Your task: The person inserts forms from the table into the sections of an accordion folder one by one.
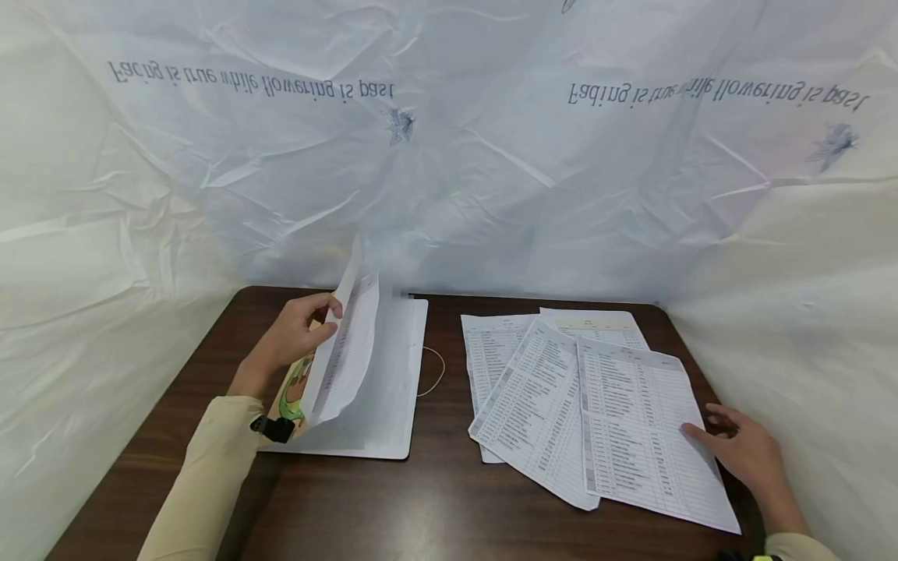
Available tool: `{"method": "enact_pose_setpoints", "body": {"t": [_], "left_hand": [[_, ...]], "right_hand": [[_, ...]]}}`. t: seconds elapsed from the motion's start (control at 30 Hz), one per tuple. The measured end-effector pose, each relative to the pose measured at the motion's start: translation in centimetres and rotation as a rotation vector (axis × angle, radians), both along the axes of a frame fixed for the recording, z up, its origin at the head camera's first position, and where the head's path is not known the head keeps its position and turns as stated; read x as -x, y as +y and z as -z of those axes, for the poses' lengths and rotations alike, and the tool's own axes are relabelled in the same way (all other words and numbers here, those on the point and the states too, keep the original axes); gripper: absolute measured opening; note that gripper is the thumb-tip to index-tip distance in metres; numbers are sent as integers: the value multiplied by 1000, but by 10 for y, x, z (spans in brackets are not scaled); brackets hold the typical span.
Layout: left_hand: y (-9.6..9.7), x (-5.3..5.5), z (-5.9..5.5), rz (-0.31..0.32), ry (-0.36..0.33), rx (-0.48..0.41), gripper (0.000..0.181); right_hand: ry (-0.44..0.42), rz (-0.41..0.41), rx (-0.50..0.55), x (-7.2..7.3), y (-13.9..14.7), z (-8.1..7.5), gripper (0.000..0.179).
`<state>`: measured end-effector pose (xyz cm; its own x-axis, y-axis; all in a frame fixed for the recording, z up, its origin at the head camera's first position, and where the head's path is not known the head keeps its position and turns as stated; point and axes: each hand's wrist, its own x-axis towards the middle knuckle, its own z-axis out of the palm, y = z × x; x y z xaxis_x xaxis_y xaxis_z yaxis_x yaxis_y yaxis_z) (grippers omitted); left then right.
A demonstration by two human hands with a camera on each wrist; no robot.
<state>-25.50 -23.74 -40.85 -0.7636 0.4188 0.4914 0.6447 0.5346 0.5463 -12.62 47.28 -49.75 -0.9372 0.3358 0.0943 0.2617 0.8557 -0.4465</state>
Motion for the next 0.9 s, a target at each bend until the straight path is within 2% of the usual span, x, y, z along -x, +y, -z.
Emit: {"method": "enact_pose_setpoints", "body": {"t": [0.23,0.9], "left_hand": [[0,0,-1,6,0,-4,14],[-1,0,1,17,-16,-13,14]], "right_hand": [[-75,13,3,1,-4,-4,87],[-108,36,82,1,-4,-7,77]]}}
